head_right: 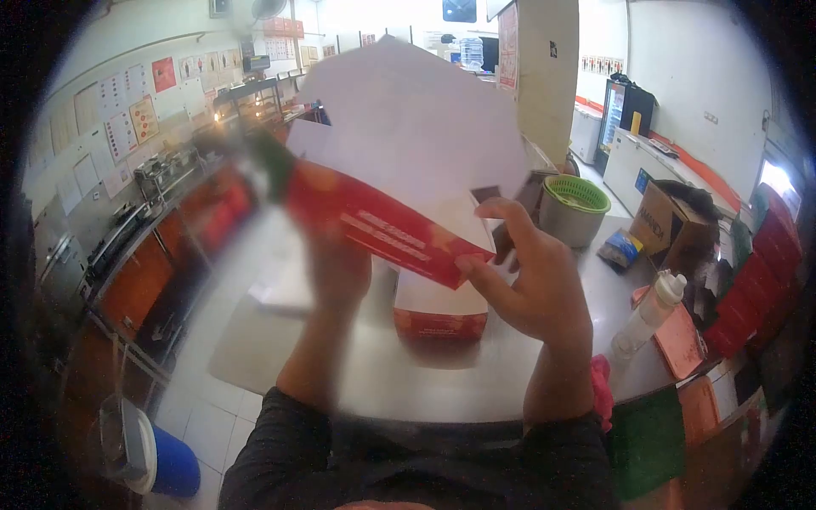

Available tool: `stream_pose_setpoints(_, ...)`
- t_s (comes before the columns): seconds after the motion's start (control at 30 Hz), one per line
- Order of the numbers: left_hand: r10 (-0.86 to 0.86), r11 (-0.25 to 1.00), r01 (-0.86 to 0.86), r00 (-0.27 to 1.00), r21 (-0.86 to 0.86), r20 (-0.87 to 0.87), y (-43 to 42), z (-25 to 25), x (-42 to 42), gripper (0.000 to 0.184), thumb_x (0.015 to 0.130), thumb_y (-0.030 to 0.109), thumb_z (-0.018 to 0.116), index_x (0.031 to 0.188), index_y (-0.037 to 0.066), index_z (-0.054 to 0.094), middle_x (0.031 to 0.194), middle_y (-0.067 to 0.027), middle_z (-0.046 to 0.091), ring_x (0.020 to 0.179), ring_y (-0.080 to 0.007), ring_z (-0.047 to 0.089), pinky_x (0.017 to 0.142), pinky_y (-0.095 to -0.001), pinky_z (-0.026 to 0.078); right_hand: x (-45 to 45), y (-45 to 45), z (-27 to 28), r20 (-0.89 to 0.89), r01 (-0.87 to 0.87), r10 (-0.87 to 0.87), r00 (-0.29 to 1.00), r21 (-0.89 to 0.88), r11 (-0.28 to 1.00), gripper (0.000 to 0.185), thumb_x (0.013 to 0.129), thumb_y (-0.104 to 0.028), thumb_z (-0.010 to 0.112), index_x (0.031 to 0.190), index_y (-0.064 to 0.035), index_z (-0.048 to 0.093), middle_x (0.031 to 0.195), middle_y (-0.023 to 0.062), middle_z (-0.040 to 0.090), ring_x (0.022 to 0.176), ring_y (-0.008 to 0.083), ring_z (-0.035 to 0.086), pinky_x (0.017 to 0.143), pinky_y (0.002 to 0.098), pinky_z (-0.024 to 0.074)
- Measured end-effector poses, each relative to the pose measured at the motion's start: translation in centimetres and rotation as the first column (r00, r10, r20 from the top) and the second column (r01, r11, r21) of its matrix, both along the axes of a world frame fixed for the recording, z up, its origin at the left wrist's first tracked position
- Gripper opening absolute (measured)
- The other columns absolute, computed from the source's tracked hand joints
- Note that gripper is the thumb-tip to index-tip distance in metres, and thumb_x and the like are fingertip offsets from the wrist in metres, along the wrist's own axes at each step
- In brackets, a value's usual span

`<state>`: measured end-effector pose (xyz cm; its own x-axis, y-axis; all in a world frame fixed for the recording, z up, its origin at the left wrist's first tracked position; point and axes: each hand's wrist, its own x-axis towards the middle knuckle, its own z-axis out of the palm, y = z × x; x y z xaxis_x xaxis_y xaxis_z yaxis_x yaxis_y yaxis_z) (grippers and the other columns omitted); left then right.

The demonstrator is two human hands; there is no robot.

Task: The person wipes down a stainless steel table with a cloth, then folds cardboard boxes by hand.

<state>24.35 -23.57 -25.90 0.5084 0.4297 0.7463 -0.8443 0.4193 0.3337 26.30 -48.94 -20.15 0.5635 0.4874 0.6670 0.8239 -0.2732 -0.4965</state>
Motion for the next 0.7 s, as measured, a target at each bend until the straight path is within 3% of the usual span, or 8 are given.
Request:
stream_pose_setpoints(0.07,0.256,0.945,-0.261,0.965,0.199,0.054,-1.2,0.6,-0.8,0.112,0.079,0.006,0.080,0.164,0.018,0.008,0.156,-0.0141,0.034,0.141,-0.0299,0.045,0.113,-0.0497,0.045,-1.1,0.0,0.0,0.145,0.151,-0.153,0.978,0.024,0.988,0.054,0.093,-0.040,0.076,0.127,-0.0011,0.059,0.108,0.0187,0.069,0.095,0.0288,0.069,0.077,0.0369,0.0540)
stream_pose_setpoints(0.1,0.387,0.846,-0.412,0.911,0.340,0.141,-1.2,0.7,-0.7,0.118,0.074,0.011,0.084,0.165,0.015,0.008,0.157,-0.0160,0.031,0.141,-0.0321,0.044,0.113,-0.0502,0.044,-1.5,0.0,0.0,0.215,0.226,-0.230,0.949,0.043,0.973,0.055,0.092,-0.035,0.077,0.131,-0.0001,0.060,0.113,0.0203,0.070,0.099,0.0304,0.070,0.081,0.0383,0.0546)
stream_pose_setpoints(0.17,0.580,0.543,-0.696,0.715,0.470,0.390,-1.3,0.9,-0.6,0.131,0.065,0.021,0.092,0.165,0.010,0.008,0.159,-0.0198,0.026,0.143,-0.0364,0.041,0.113,-0.0512,0.042,-1.7,-0.2,0.0,0.354,0.089,-0.151,0.923,0.184,0.979,0.053,0.094,-0.032,0.075,0.134,0.0005,0.061,0.117,0.0207,0.070,0.105,0.0325,0.070,0.088,0.0402,0.0536)
stream_pose_setpoints(0.27,0.498,0.562,-0.593,0.799,0.577,0.337,-2.8,0.6,-1.0,0.123,0.064,0.029,0.092,0.163,0.006,0.024,0.153,-0.0211,0.035,0.140,-0.0371,0.045,0.111,-0.0497,0.043,-2.0,-0.2,-1.4,0.373,-0.191,0.103,0.922,0.208,0.959,0.053,0.097,-0.030,0.072,0.138,0.0019,0.059,0.123,0.0207,0.069,0.110,0.0357,0.068,0.097,0.0433,0.0509)
stream_pose_setpoints(0.43,0.322,0.711,-0.338,0.936,0.617,0.141,-3.9,0.7,-1.8,0.120,0.062,0.034,0.093,0.162,0.008,0.032,0.150,-0.0197,0.040,0.140,-0.0349,0.045,0.111,-0.0492,0.043,-2.1,0.6,-1.1,0.552,-0.523,0.334,0.764,0.227,0.822,0.053,0.101,-0.051,0.063,0.115,-0.0004,0.072,0.098,0.0161,0.076,0.092,0.0299,0.072,0.084,0.0433,0.0543)
stream_pose_setpoints(0.5,0.273,0.688,-0.286,0.954,0.667,0.128,-3.3,0.7,-2.3,0.118,0.063,0.033,0.093,0.162,0.008,0.034,0.153,-0.0199,0.039,0.143,-0.0346,0.043,0.113,-0.0495,0.041,-0.5,-0.1,-2.3,0.407,-0.562,0.415,0.814,0.367,0.742,0.049,0.104,-0.046,0.061,0.114,0.0003,0.072,0.097,0.0164,0.075,0.088,0.0284,0.072,0.081,0.0407,0.0550)
stream_pose_setpoints(0.63,0.007,0.610,-0.151,0.983,0.778,0.185,-3.6,0.2,-2.5,0.111,0.065,0.029,0.091,0.160,0.008,0.038,0.158,-0.0217,0.035,0.148,-0.0370,0.037,0.116,-0.0493,0.038,0.2,0.4,-1.8,0.146,-0.278,0.237,0.960,0.471,0.837,0.032,0.106,-0.027,0.060,0.112,0.0015,0.073,0.093,0.0153,0.075,0.080,0.0239,0.072,0.075,0.0338,0.0552)
stream_pose_setpoints(0.7,0.016,0.566,-0.201,0.972,0.799,0.233,-4.1,0.6,-2.6,0.108,0.065,0.027,0.090,0.159,0.008,0.041,0.159,-0.0230,0.035,0.149,-0.0393,0.037,0.117,-0.0488,0.037,0.7,0.8,-1.3,0.288,-0.139,0.031,0.957,0.365,0.921,0.019,0.101,-0.011,0.065,0.110,0.0021,0.074,0.088,0.0118,0.073,0.073,0.0155,0.068,0.066,0.0269,0.0516)
